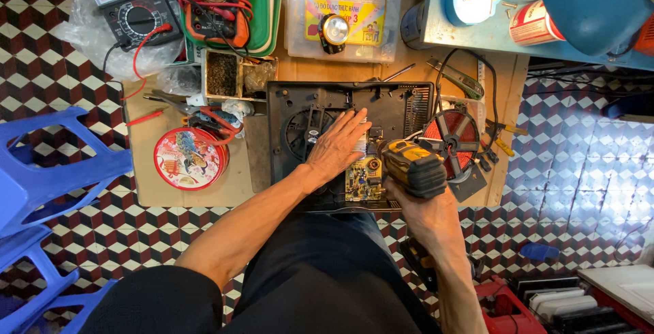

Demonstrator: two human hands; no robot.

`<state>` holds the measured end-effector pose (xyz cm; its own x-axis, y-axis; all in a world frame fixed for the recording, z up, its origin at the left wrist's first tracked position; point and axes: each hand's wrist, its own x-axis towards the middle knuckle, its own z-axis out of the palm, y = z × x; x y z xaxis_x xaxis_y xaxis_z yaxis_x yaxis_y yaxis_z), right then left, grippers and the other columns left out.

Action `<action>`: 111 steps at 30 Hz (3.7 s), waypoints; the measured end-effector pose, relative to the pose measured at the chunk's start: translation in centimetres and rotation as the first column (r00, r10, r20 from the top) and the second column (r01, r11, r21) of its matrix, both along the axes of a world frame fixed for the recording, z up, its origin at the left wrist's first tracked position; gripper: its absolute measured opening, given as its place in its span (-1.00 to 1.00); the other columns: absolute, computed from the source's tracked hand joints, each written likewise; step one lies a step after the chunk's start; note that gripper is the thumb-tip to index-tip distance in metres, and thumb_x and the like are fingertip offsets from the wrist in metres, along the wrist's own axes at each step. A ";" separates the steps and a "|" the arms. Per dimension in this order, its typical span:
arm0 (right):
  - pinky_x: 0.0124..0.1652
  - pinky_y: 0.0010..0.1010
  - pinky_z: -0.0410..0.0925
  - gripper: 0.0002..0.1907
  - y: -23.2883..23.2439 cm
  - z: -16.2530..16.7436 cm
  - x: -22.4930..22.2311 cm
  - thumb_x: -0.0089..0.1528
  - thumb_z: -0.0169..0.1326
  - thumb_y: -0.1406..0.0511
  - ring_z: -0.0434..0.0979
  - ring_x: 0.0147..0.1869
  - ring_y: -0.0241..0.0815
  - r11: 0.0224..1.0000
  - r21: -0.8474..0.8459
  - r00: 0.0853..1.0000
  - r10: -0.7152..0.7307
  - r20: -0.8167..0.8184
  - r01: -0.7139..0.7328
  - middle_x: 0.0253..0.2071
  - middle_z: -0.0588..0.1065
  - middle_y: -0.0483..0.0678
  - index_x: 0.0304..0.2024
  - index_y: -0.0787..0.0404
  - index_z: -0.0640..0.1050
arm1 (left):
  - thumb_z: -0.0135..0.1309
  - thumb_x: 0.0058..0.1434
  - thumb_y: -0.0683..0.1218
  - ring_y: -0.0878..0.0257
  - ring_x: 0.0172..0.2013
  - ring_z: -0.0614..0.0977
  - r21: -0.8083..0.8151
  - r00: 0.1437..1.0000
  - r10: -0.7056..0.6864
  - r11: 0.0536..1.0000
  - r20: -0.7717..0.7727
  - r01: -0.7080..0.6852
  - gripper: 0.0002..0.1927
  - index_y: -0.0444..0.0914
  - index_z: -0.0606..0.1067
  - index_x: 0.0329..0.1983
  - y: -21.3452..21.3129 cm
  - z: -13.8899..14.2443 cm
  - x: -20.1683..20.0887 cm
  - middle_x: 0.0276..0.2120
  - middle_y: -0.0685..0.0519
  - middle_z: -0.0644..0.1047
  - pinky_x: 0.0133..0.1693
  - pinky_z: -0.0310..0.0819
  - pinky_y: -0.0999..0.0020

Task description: The person works at a cluttered repair bench on an opened appliance chassis containing a fan, a red heating coil and a circuit board. They use a cordless drill to remove screws, detach a heatsink and lift the circuit board out of the housing, handling small screws and wires by hand.

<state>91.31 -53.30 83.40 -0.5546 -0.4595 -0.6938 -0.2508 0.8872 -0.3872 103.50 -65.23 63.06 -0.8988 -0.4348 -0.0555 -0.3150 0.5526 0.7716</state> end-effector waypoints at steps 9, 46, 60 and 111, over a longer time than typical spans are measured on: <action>0.06 -0.20 0.47 -0.54 0.2 -0.2 0.9 0.19 0.21 0.08 0.65 0.03 -0.16 1.000 -0.010 0.999 -0.018 -0.037 0.018 -0.06 0.65 0.00 0.10 0.09 0.59 | 0.26 0.14 -0.10 -0.14 0.45 0.13 0.002 0.997 0.030 1.000 -0.067 -0.030 -0.45 -0.25 0.42 0.20 0.2 -1.0 0.3 0.48 -0.15 0.10 0.45 -0.02 0.05; -0.25 -0.28 0.52 -0.49 3.5 -1.3 0.3 0.17 0.21 0.04 0.64 -0.33 -0.25 0.983 -0.120 0.990 -0.138 -0.014 0.136 -0.32 0.65 0.02 0.09 0.15 0.61 | 0.20 0.21 -0.14 -0.16 0.40 0.22 -0.165 0.985 0.150 0.973 -0.085 -0.163 -0.91 -0.23 0.59 -0.23 2.5 0.9 -2.2 0.37 -0.10 0.34 0.44 -0.12 -0.21; -0.54 -0.39 0.41 -0.57 5.7 2.4 0.1 0.13 0.23 0.17 0.49 -0.55 -0.27 0.907 -0.055 0.908 -0.413 0.071 0.417 -0.50 0.58 -0.08 0.02 0.20 0.61 | 0.23 0.13 -0.14 -0.09 0.36 0.33 -0.276 0.988 -0.111 0.958 -0.112 0.076 -0.90 -0.26 0.56 -0.44 -0.1 0.2 -3.7 0.24 -0.11 0.47 0.45 -0.08 -0.17; -0.16 -0.26 0.56 -0.56 5.9 -0.8 0.1 0.19 0.18 0.08 0.68 -0.22 -0.23 0.966 0.115 0.972 -0.235 0.019 0.232 -0.18 0.67 -0.05 0.06 0.11 0.59 | 0.00 0.21 -0.37 -0.11 -0.18 0.62 0.034 0.989 -0.025 0.999 -0.144 0.030 -0.53 -0.29 0.47 0.21 -3.5 0.4 -8.3 -0.21 -0.20 0.60 -0.11 0.54 0.07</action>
<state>91.43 -47.43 82.58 -0.6141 -0.2389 -0.7522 -0.0205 0.9576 -0.2873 95.19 -68.68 63.46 -0.9102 -0.4098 0.0598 -0.1847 0.5308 0.8272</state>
